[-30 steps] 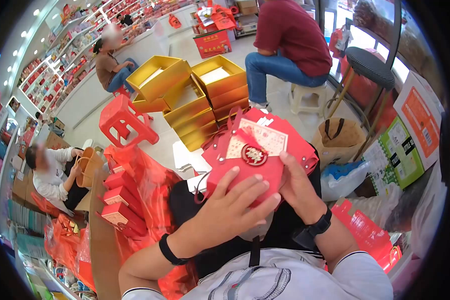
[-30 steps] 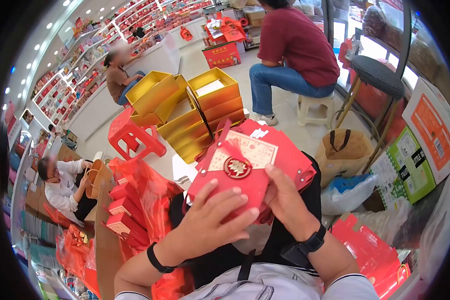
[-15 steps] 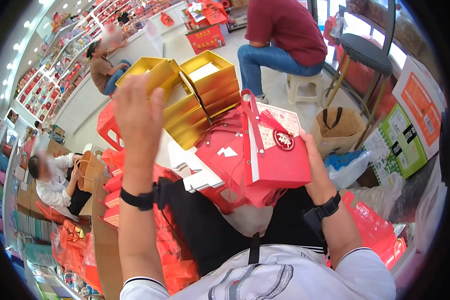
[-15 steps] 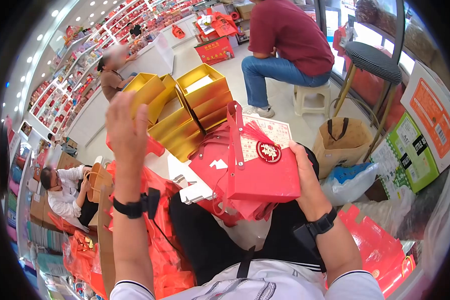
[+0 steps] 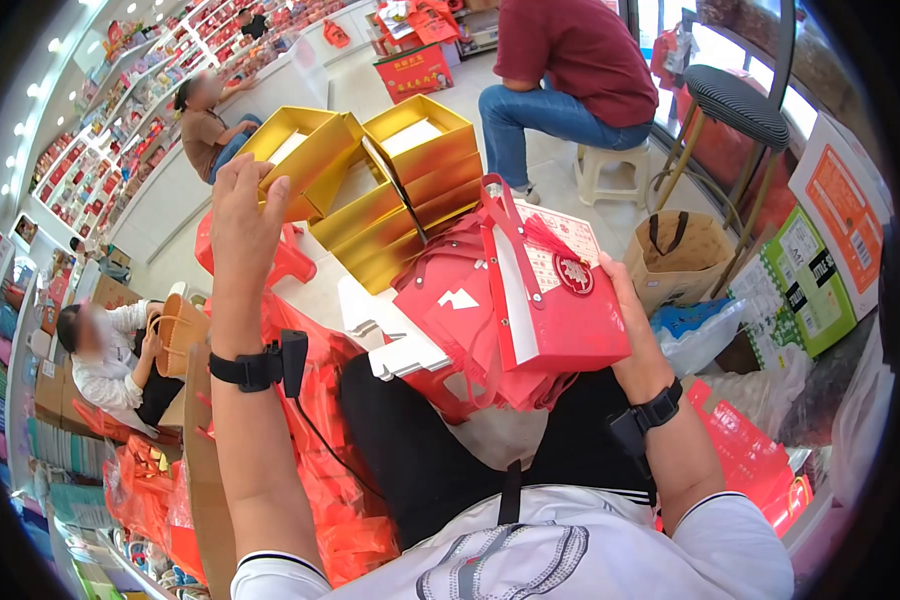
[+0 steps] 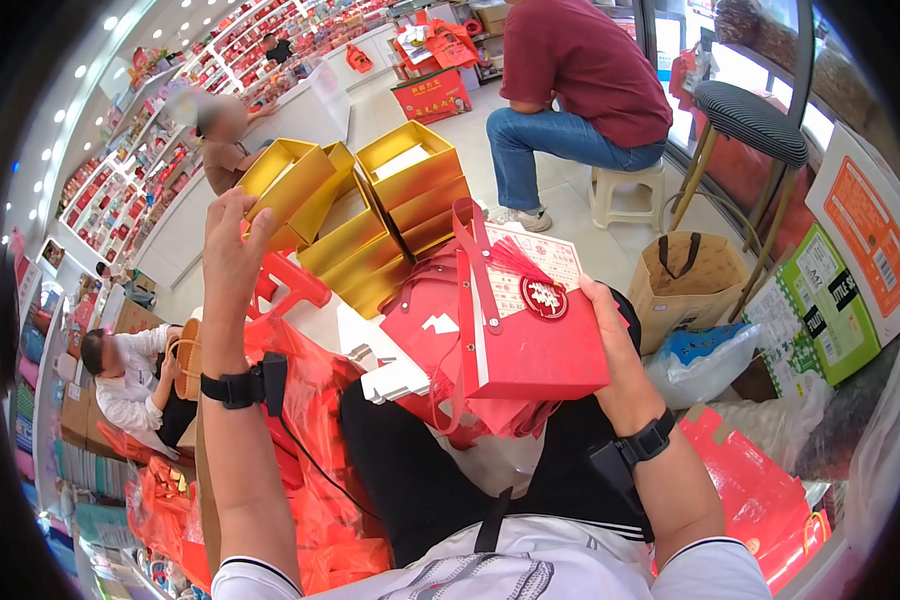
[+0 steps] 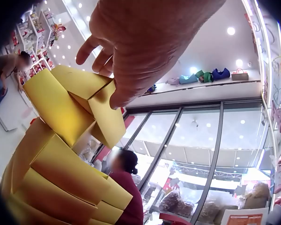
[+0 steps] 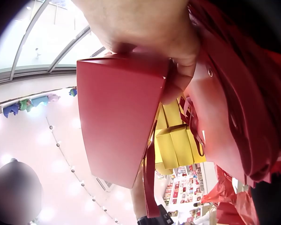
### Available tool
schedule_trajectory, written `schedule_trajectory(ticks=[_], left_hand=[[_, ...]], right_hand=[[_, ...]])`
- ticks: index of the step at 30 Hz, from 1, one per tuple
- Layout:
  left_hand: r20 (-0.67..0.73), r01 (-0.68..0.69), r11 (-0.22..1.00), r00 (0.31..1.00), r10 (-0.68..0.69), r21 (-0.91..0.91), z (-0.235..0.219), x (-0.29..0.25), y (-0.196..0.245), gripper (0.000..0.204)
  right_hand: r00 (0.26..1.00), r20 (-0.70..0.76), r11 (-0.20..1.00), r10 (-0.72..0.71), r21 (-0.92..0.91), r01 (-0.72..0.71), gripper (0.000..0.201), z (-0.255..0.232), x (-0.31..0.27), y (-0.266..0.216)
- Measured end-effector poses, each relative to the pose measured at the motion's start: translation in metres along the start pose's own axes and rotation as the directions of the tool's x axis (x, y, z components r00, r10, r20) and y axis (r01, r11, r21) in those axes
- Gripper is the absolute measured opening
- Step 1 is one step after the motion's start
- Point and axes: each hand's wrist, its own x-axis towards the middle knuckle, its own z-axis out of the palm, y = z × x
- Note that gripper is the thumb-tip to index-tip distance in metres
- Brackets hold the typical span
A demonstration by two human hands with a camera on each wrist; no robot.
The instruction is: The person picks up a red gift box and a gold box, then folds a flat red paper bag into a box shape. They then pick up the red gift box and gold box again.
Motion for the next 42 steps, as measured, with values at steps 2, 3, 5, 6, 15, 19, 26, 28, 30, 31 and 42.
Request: schedule_trajectory(ticks=[2, 3, 5, 6, 15, 19, 26, 28, 30, 31, 42], left_hand=[[-0.011, 0.019, 1.000, 1.000, -0.019, -0.013, 0.001, 0.001, 0.001, 0.026], [-0.016, 0.028, 0.999, 0.999, -0.028, -0.019, 0.001, 0.002, 0.001, 0.024], [-0.039, 0.017, 0.999, 0.999, -0.018, -0.027, 0.003, 0.002, -0.001, 0.022], [-0.050, 0.011, 0.999, 0.999, -0.012, -0.031, 0.004, 0.001, -0.003, 0.021], [-0.170, -0.086, 0.985, 0.984, 0.060, -0.153, -0.015, -0.002, 0.011, 0.015], [-0.080, -0.184, 0.973, 0.982, 0.174, -0.141, -0.058, -0.020, 0.058, 0.010], [0.289, -0.219, 0.896, 0.893, 0.344, -0.387, -0.092, -0.083, 0.109, 0.014], [0.362, -0.164, 0.878, 0.865, 0.347, -0.450, -0.099, -0.095, 0.114, 0.017], [0.388, -0.178, 0.860, 0.836, 0.388, -0.478, -0.107, -0.103, 0.115, 0.019], [0.402, -0.183, 0.851, 0.820, 0.408, -0.491, -0.110, -0.106, 0.115, 0.020], [0.400, -0.316, 0.844, 0.772, 0.495, -0.434, -0.112, -0.117, 0.130, 0.025]], right_hand=[[1.000, 0.008, 1.000, 0.002, 0.004, -0.002, 0.049, 0.001, 0.000, 0.000], [1.000, 0.011, 1.000, 0.005, 0.004, -0.005, 0.049, 0.001, 0.000, 0.000], [1.000, 0.016, 1.000, 0.010, 0.005, -0.010, 0.049, 0.001, 0.001, 0.000], [1.000, 0.016, 1.000, 0.012, 0.011, -0.013, 0.050, -0.001, 0.002, 0.000], [1.000, 0.009, 1.000, 0.007, 0.005, -0.007, 0.048, -0.005, 0.004, 0.001], [0.999, 0.041, 1.000, 0.010, 0.001, -0.010, 0.049, 0.005, 0.000, -0.006], [0.999, 0.043, 1.000, 0.013, -0.026, -0.012, 0.051, -0.002, 0.003, -0.012], [1.000, 0.030, 0.998, 0.009, -0.056, -0.007, 0.051, 0.003, 0.002, -0.017], [0.999, 0.040, 0.997, 0.005, -0.073, -0.002, 0.052, 0.003, 0.004, -0.020], [0.999, 0.054, 0.997, 0.006, -0.074, -0.002, 0.052, 0.001, 0.006, -0.021], [1.000, 0.026, 0.975, -0.002, -0.220, 0.007, 0.054, 0.016, -0.001, -0.025]])
